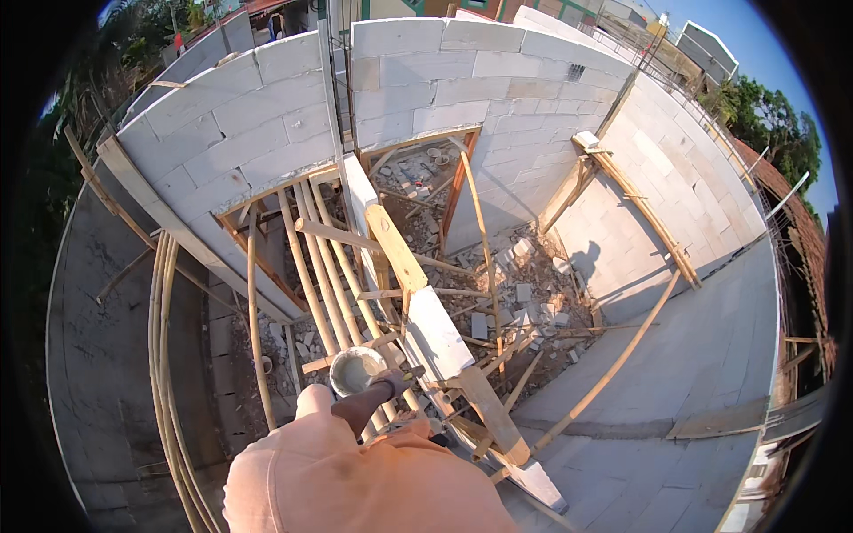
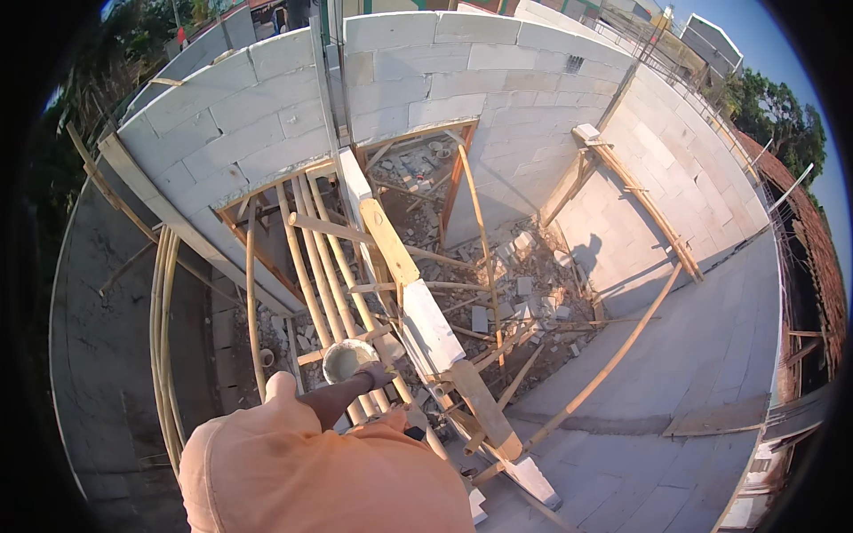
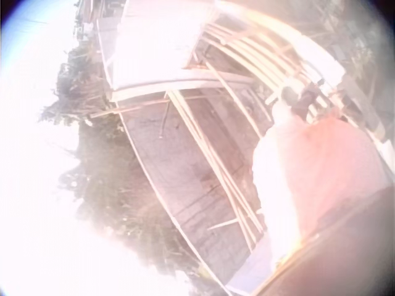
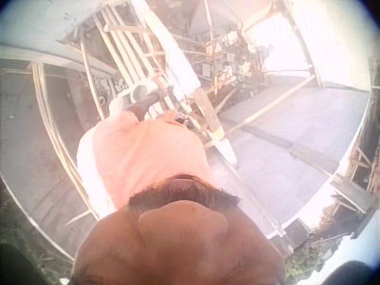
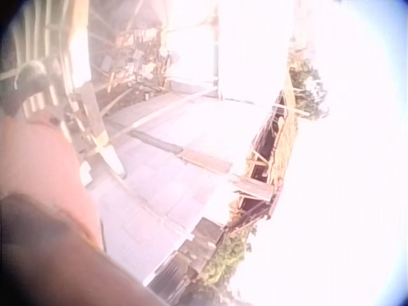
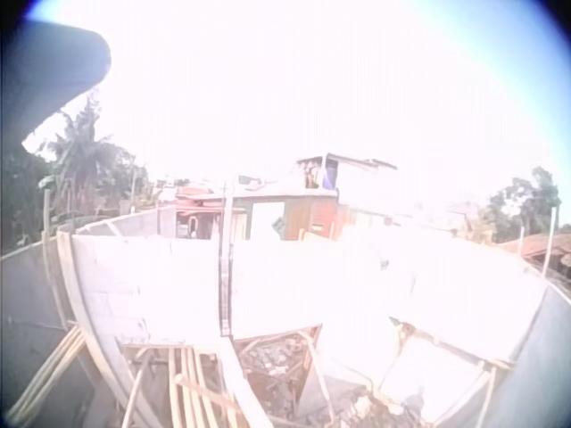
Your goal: The person applies mortar with a trowel to concrete blocks, positions them on a wall, and taps them into place with a hammer while standing on a bamboo scaffold.
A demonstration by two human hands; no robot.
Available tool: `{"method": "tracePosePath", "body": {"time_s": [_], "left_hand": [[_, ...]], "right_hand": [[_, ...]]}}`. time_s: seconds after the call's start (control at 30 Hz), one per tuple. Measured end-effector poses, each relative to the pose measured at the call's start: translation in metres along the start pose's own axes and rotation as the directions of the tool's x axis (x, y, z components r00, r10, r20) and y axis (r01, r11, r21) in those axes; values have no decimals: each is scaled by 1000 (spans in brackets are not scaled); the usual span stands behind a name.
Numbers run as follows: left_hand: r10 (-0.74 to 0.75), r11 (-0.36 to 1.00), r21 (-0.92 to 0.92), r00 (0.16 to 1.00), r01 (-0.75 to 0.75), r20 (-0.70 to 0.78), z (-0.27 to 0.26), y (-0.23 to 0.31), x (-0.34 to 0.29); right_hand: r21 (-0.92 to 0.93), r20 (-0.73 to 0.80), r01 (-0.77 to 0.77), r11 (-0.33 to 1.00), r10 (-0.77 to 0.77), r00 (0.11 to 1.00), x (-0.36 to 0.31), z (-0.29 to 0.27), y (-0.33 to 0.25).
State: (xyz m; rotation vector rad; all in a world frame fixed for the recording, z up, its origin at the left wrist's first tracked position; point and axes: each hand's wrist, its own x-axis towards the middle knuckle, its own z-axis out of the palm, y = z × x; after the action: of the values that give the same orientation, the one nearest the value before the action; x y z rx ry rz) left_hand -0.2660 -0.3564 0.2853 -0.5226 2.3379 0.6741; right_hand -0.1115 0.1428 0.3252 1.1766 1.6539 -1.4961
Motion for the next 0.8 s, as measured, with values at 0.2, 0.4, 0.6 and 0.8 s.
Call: {"method": "tracePosePath", "body": {"time_s": [0.2,0.4,0.6,0.8], "left_hand": [[-72,991,-112,997,71,1,2,-48,9],[-180,980,-78,982,183,51,60,-89,-24],[-176,955,-246,984,168,-10,70,-72,-39],[-48,486,-870,996,87,73,63,65,-9]], "right_hand": [[137,-49,-44,990,51,997,-50,-7,53],[365,-297,-104,925,222,929,-89,-39,97],[-228,-84,79,970,-100,991,-19,-36,21],[-370,565,738,564,-494,661,29,168,-118]]}}
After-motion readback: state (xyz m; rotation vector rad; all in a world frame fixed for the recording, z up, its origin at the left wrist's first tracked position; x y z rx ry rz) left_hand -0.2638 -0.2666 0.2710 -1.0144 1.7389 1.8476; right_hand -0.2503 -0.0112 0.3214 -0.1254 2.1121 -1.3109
